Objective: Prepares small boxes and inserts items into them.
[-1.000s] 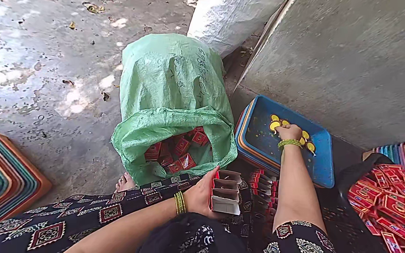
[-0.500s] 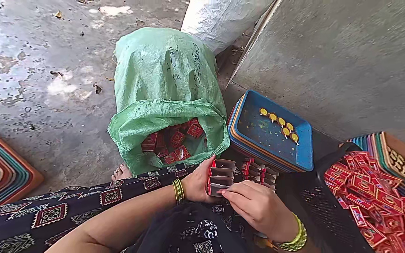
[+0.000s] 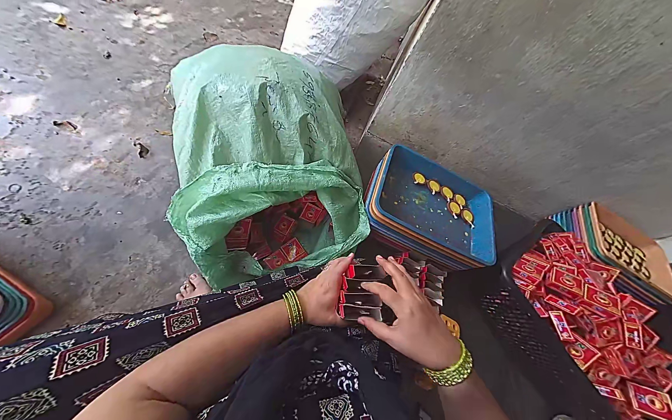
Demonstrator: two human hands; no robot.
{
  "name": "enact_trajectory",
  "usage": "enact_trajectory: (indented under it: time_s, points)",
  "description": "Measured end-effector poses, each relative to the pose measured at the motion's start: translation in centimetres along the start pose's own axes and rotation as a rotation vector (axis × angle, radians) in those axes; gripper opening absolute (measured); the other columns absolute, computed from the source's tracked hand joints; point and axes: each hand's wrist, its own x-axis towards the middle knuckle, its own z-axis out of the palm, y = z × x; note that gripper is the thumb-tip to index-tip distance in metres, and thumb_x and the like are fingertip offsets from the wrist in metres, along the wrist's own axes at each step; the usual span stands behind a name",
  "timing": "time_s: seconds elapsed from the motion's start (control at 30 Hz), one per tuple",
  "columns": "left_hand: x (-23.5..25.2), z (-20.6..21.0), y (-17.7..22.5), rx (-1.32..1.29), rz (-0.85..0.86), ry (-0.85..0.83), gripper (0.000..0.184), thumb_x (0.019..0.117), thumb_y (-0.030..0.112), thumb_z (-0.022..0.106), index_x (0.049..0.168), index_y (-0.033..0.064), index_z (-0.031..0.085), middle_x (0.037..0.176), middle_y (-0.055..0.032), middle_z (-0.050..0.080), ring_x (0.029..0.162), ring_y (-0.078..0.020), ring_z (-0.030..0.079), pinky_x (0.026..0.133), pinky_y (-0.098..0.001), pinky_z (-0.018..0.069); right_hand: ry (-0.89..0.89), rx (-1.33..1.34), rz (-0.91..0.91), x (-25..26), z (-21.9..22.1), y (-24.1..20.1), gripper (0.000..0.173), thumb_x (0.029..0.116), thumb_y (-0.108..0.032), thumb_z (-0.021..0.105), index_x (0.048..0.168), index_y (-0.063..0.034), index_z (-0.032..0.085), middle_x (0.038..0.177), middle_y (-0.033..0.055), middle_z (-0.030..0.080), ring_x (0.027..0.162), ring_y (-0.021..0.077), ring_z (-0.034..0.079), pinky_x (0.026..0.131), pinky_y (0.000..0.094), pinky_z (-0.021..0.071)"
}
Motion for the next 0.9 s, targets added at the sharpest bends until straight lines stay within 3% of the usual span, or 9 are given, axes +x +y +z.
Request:
enact_trajectory:
  time_s: [0.1, 0.3, 0.43, 0.5, 0.63, 0.73, 0.83, 0.9]
  points:
    - [0.0, 0.1, -0.2, 0.008, 0.06, 0.018, 0.133, 0.0643, 0.054, 0.09, 0.154, -0.0109, 0.017, 0.145, -0.0313, 0.048, 0.139, -0.035, 0.048, 0.117, -0.0443, 0.0407, 0.015, 0.044, 0.025, 0.6, 1.2, 0.4, 0.031, 0.0844, -0.035, 0.076, 0.112, -0.0209, 0.076, 0.154, 0.0158, 0.049, 0.143, 0.0264, 0.047, 0.113, 0.0403, 0.0465]
    - [-0.1, 0.2, 0.6, 0.003, 0.133, -0.034, 0.132, 0.0643, 0.057, 0.089, 0.153, -0.013, 0.02, 0.143, -0.0331, 0.05, 0.139, -0.0368, 0.048, 0.118, -0.0462, 0.0394, -0.089, 0.196, -0.105, 0.9, 0.3, 1.5, 0.024, 0.0874, -0.036, 0.079, 0.105, -0.0198, 0.08, 0.145, 0.0141, 0.057, 0.137, 0.0215, 0.051, 0.112, 0.0371, 0.0475]
    - [0.0, 1.1, 1.8, -0.24, 0.02, -0.142, 0.153, 0.0539, 0.06, 0.095, 0.157, -0.0054, 0.003, 0.15, -0.0258, 0.043, 0.141, -0.0229, 0.047, 0.119, -0.0363, 0.0411, -0.134, 0.402, -0.107, -0.6, -0.5, 3.7, 0.019, 0.0888, -0.028, 0.08, 0.097, -0.0116, 0.081, 0.13, 0.013, 0.066, 0.121, 0.0164, 0.062, 0.1, 0.0326, 0.0553]
    - [-0.1, 1.7, 2.5, -0.387, -0.002, -0.166, 0.157, 0.0553, 0.06, 0.094, 0.158, -0.0031, -0.006, 0.152, -0.0277, 0.039, 0.139, -0.0248, 0.049, 0.115, -0.0375, 0.0454, -0.108, 0.569, -0.076, -2.4, -1.0, 5.3, 0.019, 0.0863, -0.023, 0.083, 0.091, -0.0044, 0.08, 0.123, 0.0162, 0.068, 0.115, 0.0176, 0.064, 0.096, 0.0315, 0.0563]
    - [-0.2, 1.9, 2.9, -0.454, -0.035, -0.194, 0.151, 0.0617, 0.062, 0.091, 0.16, 0.0049, -0.007, 0.159, -0.0249, 0.031, 0.132, -0.0268, 0.056, 0.089, -0.0374, 0.0616, -0.017, 0.642, 0.052, -8.2, -2.8, 7.5, 0.02, 0.0836, -0.021, 0.084, 0.085, -0.0018, 0.078, 0.12, 0.0155, 0.069, 0.112, 0.0169, 0.066, 0.093, 0.0314, 0.0579]
    - [-0.1, 1.6, 2.5, -0.431, -0.107, -0.141, 0.139, 0.0688, 0.054, 0.091, 0.162, 0.0127, -0.003, 0.159, -0.018, 0.034, 0.131, -0.0268, 0.057, 0.086, -0.0412, 0.063, -0.033, 0.513, 0.217, -13.4, -4.3, 8.1, 0.025, 0.0838, -0.029, 0.085, 0.088, -0.0056, 0.08, 0.124, 0.0143, 0.069, 0.114, 0.0157, 0.065, 0.095, 0.0317, 0.057]
    - [-0.2, 1.6, 1.7, -0.417, -0.164, -0.105, 0.129, 0.0747, 0.045, 0.089, 0.162, 0.017, -0.002, 0.157, -0.0155, 0.037, 0.127, -0.0273, 0.059, 0.083, -0.0427, 0.0632, -0.204, 0.351, 0.408, -17.9, -4.3, 8.0, 0.028, 0.0829, -0.035, 0.083, 0.092, -0.009, 0.081, 0.13, 0.0149, 0.066, 0.119, 0.0186, 0.062, 0.1, 0.0356, 0.0536]
    - [-0.3, 1.8, 1.4, -0.413, -0.17, -0.096, 0.126, 0.0763, 0.042, 0.088, 0.163, 0.0175, 0.0, 0.156, -0.0152, 0.038, 0.126, -0.0273, 0.059, 0.082, -0.0428, 0.0634, -0.402, 0.25, 0.498, -20.4, -2.8, 7.9, 0.028, 0.0831, -0.035, 0.082, 0.093, -0.0086, 0.081, 0.136, 0.0144, 0.064, 0.125, 0.0237, 0.06, 0.104, 0.043, 0.0513]
